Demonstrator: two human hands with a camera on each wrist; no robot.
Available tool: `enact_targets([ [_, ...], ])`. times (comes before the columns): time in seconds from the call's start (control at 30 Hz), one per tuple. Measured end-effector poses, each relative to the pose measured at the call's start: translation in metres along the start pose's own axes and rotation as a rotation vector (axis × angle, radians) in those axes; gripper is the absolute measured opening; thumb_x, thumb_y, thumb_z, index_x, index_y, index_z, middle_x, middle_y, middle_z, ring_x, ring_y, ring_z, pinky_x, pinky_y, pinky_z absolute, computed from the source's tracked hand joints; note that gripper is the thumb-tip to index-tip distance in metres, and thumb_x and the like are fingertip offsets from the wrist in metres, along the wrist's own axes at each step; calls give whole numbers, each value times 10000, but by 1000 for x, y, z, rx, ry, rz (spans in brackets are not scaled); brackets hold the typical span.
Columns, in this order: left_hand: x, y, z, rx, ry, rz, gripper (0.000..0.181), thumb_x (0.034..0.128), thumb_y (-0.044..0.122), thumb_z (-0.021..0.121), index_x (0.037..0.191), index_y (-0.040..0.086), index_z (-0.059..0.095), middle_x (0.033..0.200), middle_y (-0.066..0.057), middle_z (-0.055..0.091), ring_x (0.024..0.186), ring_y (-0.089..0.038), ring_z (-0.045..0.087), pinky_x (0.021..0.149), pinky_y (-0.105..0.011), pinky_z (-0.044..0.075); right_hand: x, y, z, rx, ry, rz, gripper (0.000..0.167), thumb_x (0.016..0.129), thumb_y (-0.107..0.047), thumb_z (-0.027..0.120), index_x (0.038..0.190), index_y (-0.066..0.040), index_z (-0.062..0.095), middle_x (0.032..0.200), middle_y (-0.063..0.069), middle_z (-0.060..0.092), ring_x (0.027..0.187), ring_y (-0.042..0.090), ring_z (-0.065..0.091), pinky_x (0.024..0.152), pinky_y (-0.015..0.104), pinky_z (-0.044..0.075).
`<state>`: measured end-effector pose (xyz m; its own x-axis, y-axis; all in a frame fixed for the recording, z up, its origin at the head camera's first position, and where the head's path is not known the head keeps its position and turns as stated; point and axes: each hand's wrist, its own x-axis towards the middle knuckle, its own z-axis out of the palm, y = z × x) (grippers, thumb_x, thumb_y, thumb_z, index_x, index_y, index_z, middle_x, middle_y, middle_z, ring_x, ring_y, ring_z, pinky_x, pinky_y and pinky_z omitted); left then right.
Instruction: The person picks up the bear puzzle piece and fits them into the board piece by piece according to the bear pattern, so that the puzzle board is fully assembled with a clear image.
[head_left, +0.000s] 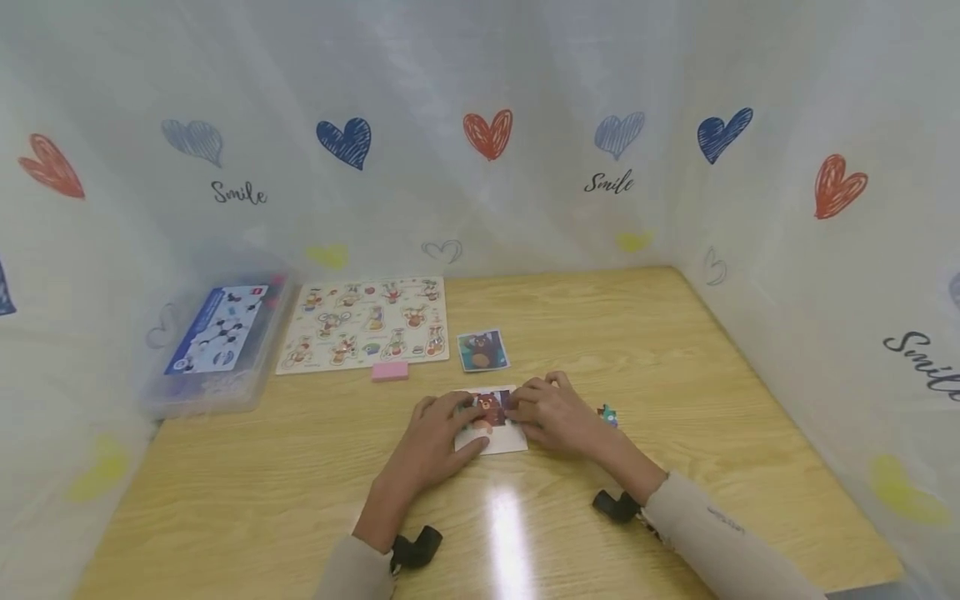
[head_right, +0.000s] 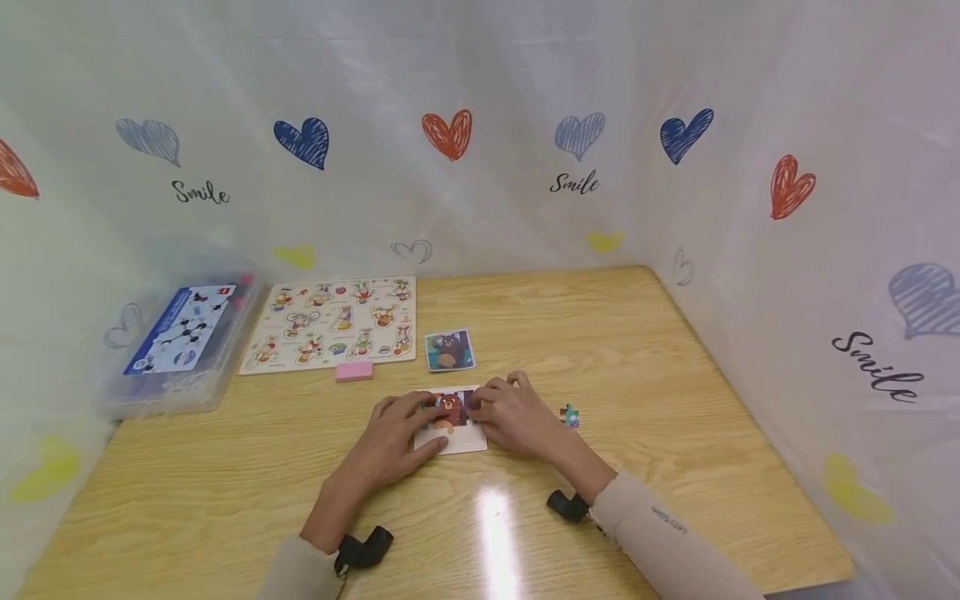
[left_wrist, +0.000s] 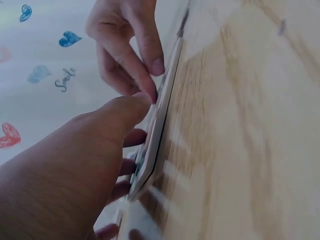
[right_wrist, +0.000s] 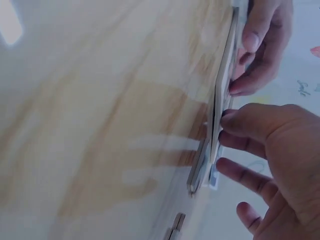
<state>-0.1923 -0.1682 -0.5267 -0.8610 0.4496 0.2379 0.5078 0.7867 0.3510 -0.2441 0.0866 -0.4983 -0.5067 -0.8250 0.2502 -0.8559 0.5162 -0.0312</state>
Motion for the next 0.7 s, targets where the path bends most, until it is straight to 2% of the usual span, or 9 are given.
enact_targets([
  [0.13, 10, 2, 10, 19, -18, -29, 596, 960, 647, 486, 1443, 303, 546, 1484, 1, 465, 1361, -310, 376, 1061, -595, 271, 2, 7, 3, 52, -11, 66, 224, 937, -213, 694, 1148, -200, 770, 1213, -37, 672, 1168, 190, 572, 964, 528, 372],
  [0.27, 11, 7, 16, 44, -46, -38, 610, 954, 714, 395, 1469, 405, 497, 1511, 8, 437, 1370, -357, 348, 1038, -627, 272, -3, 14, 5, 249, -6, 174, 250, 951, -206, 683, 1194, -181, 735, 1226, -47, 661, 1195, 177, 552, 988, 516, 336],
  [0.33, 9, 8, 18, 49, -53, -44, 599, 958, 715, 380, 1464, 419, 500, 1516, 8, 432, 1377, -357, 343, 1041, -629, 273, -9, 19, 4, 353, 32, 232, 279, 931, -191, 709, 1207, -152, 715, 1215, -34, 667, 1190, 190, 554, 976, 507, 327],
  [0.43, 5, 9, 19, 54, -65, -54, 598, 961, 715, 367, 1469, 423, 491, 1529, 15, 413, 1400, -338, 321, 1061, -627, 261, -20, 27, -2, 427, 113, 295, 326, 893, -184, 758, 1207, -123, 696, 1185, -37, 675, 1169, 204, 562, 942, 500, 342],
  [0.53, 3, 9, 17, 51, -66, -50, 575, 975, 686, 381, 1470, 414, 493, 1532, 20, 408, 1407, -331, 310, 1074, -630, 246, -29, 33, -7, 441, 146, 302, 349, 860, -185, 791, 1187, -104, 702, 1152, -38, 684, 1140, 205, 567, 929, 501, 351],
  [0.7, 4, 5, 9, 30, -14, -35, 513, 990, 595, 473, 1439, 358, 552, 1498, 13, 448, 1383, -328, 331, 1059, -634, 259, -29, 33, -8, 466, 78, 270, 365, 865, -230, 790, 1196, -102, 704, 1170, -33, 680, 1134, 198, 553, 925, 464, 329],
])
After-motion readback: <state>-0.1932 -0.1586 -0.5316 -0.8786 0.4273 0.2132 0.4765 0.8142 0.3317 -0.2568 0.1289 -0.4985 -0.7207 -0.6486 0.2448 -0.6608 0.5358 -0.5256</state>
